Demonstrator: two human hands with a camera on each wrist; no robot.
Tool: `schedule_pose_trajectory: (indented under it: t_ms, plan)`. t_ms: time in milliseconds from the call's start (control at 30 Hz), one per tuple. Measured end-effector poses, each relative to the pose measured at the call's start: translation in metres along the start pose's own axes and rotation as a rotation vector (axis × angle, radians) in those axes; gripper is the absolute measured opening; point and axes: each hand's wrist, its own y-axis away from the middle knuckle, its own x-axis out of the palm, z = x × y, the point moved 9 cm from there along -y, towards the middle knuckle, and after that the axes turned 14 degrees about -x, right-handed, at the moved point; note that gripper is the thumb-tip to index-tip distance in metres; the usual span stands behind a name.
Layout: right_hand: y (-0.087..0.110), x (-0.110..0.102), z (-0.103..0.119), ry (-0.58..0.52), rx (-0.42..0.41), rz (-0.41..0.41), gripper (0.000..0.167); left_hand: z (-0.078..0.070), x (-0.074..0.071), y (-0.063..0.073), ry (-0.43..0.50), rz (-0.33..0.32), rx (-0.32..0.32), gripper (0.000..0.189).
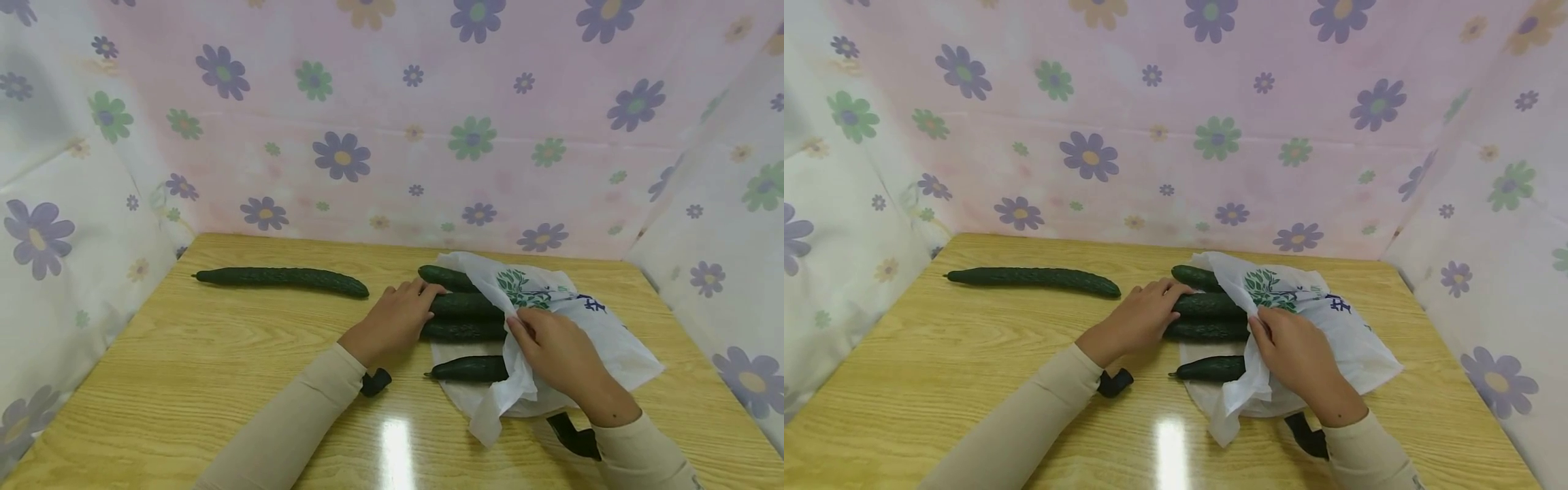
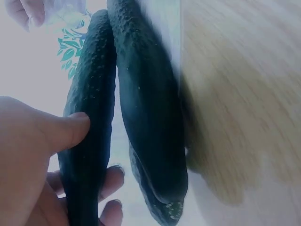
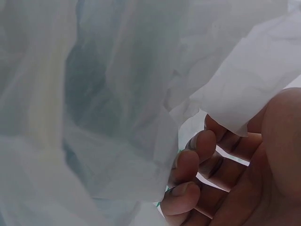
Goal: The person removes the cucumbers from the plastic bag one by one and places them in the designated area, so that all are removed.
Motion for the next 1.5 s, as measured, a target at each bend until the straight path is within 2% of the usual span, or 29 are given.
schedule_pose_trajectory:
  t_ms: [200,367,567,700,867,1067,1300,1500]
  plan:
    - [0.0,0.001,0.0,-0.007,0.0,0.001,0.036,-0.001,0.004,-0.002,0.003,0.043,-0.031,0.047]
    - [0.001,0.002,0.001,-0.016,0.005,0.008,0.035,-0.002,0.005,-0.001,0.008,0.05,-0.035,0.054]
    - [0.0,0.001,0.002,-0.012,0.001,0.008,0.035,-0.002,0.01,0.001,0.035,0.072,-0.063,0.052]
    - [0.0,0.002,0.002,-0.013,-0.001,0.013,0.035,-0.003,0.01,0.001,0.022,0.03,-0.081,0.057]
    - [-0.001,0.002,0.002,-0.011,0.005,0.018,0.035,-0.005,0.007,0.001,-0.006,-0.041,-0.111,0.055]
    - [0.0,0.003,0.001,-0.007,0.013,0.026,0.036,-0.008,0.008,0.002,-0.082,-0.079,-0.135,0.055]
    - [0.002,0.002,0.002,-0.001,0.009,0.012,0.035,-0.011,0.009,0.002,-0.204,-0.136,-0.122,0.054]
    - [0.002,-0.001,0.002,0.01,-0.001,-0.008,0.034,-0.009,0.008,0.0,-0.231,-0.161,-0.12,0.054]
